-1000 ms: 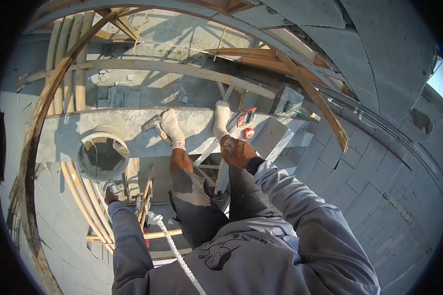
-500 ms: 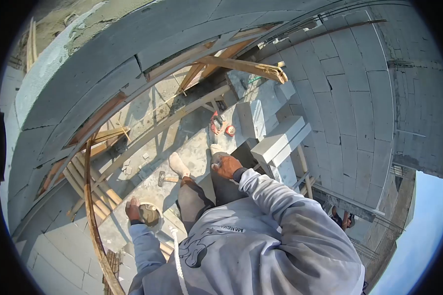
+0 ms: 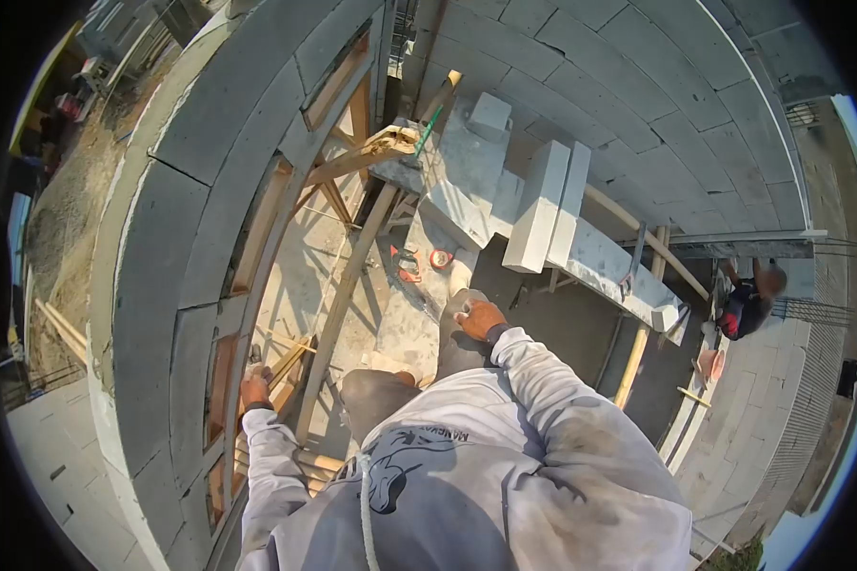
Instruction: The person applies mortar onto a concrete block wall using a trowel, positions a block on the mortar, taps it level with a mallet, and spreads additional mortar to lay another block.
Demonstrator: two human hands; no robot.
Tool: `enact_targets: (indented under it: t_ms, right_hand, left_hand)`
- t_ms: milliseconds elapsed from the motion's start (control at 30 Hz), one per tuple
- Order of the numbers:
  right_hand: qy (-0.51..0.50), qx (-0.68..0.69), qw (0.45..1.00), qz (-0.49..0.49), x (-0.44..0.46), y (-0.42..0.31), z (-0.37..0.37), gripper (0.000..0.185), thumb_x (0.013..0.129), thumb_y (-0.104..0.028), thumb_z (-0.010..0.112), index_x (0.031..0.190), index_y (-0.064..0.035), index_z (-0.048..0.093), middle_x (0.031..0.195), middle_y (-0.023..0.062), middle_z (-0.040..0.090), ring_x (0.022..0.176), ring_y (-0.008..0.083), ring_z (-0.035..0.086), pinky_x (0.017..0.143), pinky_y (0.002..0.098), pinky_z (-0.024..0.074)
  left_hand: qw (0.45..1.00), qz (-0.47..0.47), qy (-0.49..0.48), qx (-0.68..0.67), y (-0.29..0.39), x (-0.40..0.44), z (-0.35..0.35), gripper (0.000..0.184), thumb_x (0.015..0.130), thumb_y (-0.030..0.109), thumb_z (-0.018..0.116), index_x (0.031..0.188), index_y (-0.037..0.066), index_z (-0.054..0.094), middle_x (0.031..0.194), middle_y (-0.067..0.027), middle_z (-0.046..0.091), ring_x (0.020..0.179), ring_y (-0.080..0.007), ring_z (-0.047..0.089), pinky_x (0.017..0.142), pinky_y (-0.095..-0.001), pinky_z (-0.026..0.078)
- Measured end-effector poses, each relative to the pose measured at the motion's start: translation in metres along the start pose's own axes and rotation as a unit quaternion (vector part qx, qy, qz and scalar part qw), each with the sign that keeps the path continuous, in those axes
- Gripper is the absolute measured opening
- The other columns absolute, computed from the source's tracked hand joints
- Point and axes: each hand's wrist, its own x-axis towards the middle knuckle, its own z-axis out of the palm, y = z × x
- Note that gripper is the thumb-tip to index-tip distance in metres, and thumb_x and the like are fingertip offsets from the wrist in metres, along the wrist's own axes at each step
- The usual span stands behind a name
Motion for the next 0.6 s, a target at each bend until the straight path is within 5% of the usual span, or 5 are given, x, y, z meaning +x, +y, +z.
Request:
enact_targets:
  t_ms: [133, 233, 367, 600]
  right_hand:
    - [-0.001, 0.06, 0.995, 0.077, 0.022, 0.053, -0.027, 0.04, 0.083, -0.039, 0.057, 0.098, -0.0021, 0.062, 0.096, 0.0228, 0.064, 0.096, 0.0384, 0.059, 0.085, 0.0424, 0.0453]
    - [-0.002, 0.093, 0.99, 0.109, 0.065, 0.092, -0.034, 0.04, 0.081, -0.038, 0.059, 0.096, -0.0018, 0.063, 0.097, 0.0222, 0.064, 0.096, 0.0387, 0.059, 0.085, 0.0423, 0.0455]
    - [0.012, 0.136, 0.969, 0.206, 0.159, 0.177, -0.015, 0.042, 0.081, -0.039, 0.061, 0.103, -0.0032, 0.06, 0.101, 0.0216, 0.063, 0.097, 0.0381, 0.059, 0.086, 0.0424, 0.0459]
    - [0.104, 0.16, 0.922, 0.336, 0.28, 0.32, -0.006, 0.064, 0.076, -0.044, 0.069, 0.116, 0.0017, 0.049, 0.105, 0.0261, 0.059, 0.101, 0.0386, 0.057, 0.089, 0.0421, 0.0462]
  left_hand:
    - [0.998, 0.031, -0.049, 0.002, 0.109, 0.003, 0.099, 0.024, 0.088, 0.02, 0.056, 0.093, -0.002, 0.064, 0.088, -0.0073, 0.064, 0.08, -0.0163, 0.06, 0.078, -0.0298, 0.048]
    - [0.982, 0.047, -0.125, 0.135, 0.143, -0.012, 0.183, 0.026, 0.089, 0.023, 0.055, 0.095, -0.002, 0.063, 0.089, -0.0065, 0.064, 0.082, -0.0155, 0.06, 0.079, -0.0285, 0.047]
    - [0.918, 0.054, -0.273, 0.283, 0.128, -0.037, 0.33, 0.027, 0.088, 0.019, 0.059, 0.105, -0.002, 0.062, 0.093, -0.0092, 0.064, 0.089, -0.0174, 0.06, 0.083, -0.0295, 0.046]
    - [0.802, 0.274, -0.295, 0.441, 0.065, 0.01, 0.574, 0.047, 0.083, 0.023, 0.064, 0.124, 0.004, 0.051, 0.122, -0.0166, 0.054, 0.116, -0.032, 0.049, 0.1, -0.0441, 0.033]
